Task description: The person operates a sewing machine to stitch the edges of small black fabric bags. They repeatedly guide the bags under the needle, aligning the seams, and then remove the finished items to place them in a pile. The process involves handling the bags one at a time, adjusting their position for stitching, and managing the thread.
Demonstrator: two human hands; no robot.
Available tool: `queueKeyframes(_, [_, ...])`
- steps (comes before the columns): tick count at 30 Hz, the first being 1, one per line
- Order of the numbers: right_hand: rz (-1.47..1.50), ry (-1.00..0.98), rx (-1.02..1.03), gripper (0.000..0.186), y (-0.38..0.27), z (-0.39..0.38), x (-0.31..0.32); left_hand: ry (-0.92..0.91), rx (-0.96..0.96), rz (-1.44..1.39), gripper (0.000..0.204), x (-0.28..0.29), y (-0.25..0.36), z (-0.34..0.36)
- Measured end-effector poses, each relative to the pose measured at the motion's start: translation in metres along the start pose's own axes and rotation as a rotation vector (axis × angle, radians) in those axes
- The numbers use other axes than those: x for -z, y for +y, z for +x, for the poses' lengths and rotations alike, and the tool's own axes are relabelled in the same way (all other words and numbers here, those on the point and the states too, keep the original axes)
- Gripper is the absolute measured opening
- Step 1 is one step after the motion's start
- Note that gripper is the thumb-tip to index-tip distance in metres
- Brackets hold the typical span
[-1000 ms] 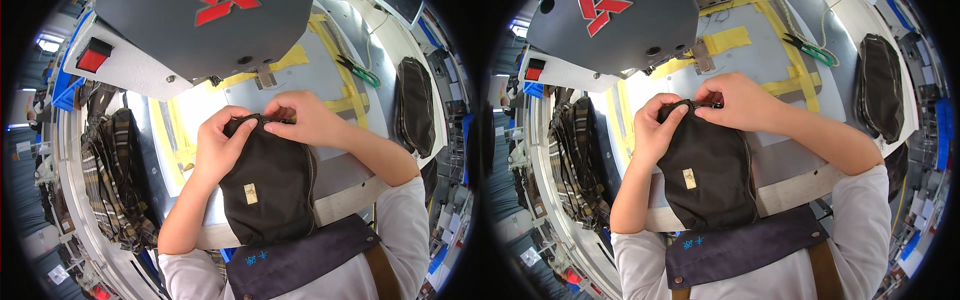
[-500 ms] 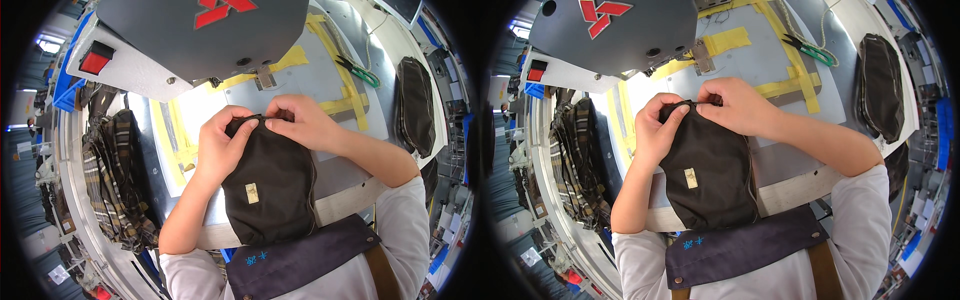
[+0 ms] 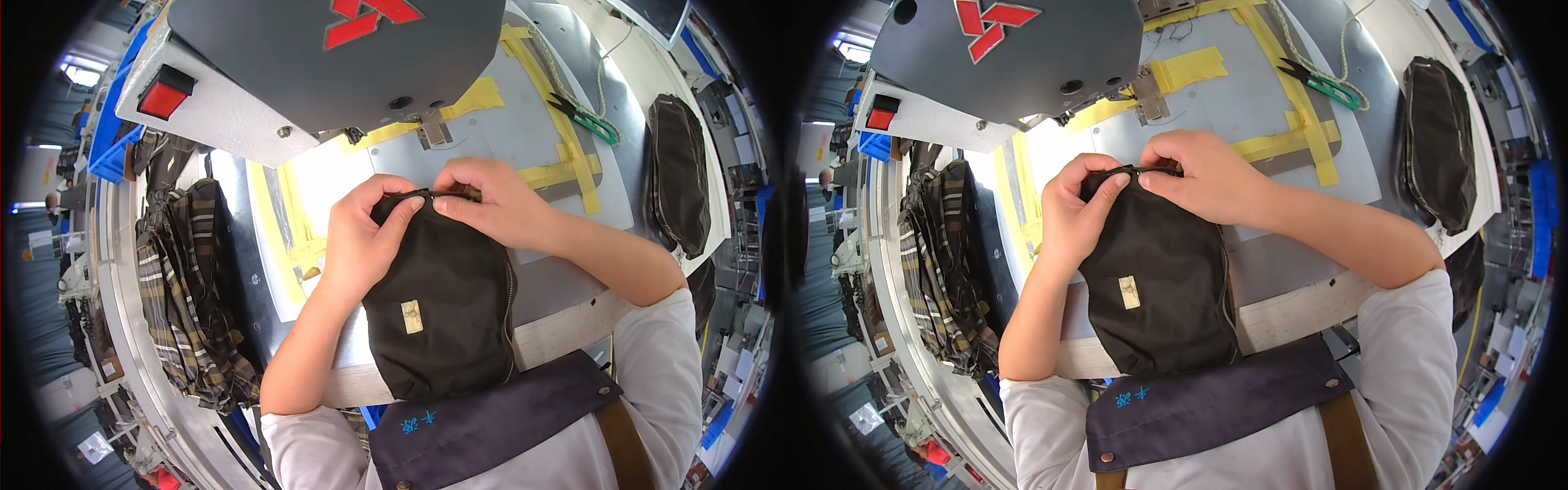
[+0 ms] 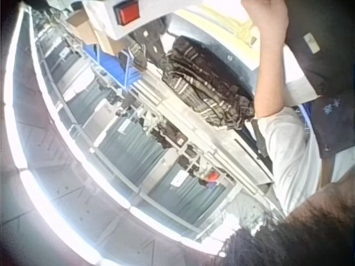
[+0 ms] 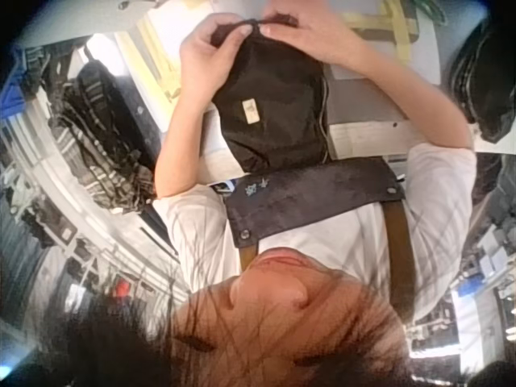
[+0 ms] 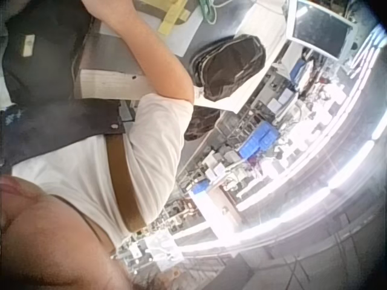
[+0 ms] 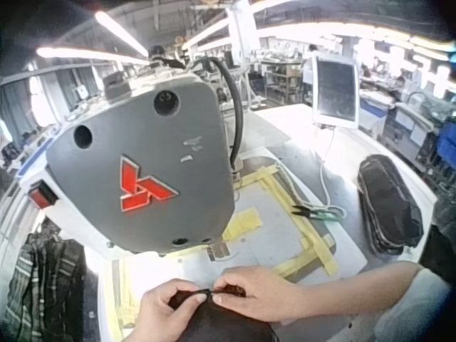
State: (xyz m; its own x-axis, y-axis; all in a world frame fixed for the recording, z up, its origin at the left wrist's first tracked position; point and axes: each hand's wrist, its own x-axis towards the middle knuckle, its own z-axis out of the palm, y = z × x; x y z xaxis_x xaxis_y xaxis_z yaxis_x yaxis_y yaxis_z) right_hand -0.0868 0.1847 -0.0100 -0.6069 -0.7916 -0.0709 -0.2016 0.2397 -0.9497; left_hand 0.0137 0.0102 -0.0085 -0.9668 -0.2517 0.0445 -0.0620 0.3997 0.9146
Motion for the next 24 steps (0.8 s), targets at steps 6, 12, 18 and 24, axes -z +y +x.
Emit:
queueKeyframes(6, [0.004,0.005,0.089,0.018,-0.001,0.006,0.004,-0.086,0.044,0.011,0.012,0.001,0.004,0.001])
queueKeyframes(12, [0.075,-0.029,-0.042,0.02,-0.002,0.012,0.007,-0.106,0.078,0.018,0.01,0.001,0.003,0.003])
queueKeyframes(18, [-0.094,0.009,0.054,0.024,0.003,0.002,0.009,-0.035,0.071,-0.037,0.012,0.002,0.0,0.002])
queueKeyframes(24, [-0.004,0.012,-0.108,0.017,-0.004,-0.002,0.003,0.033,0.006,-0.014,0.013,-0.003,0.003,0.0])
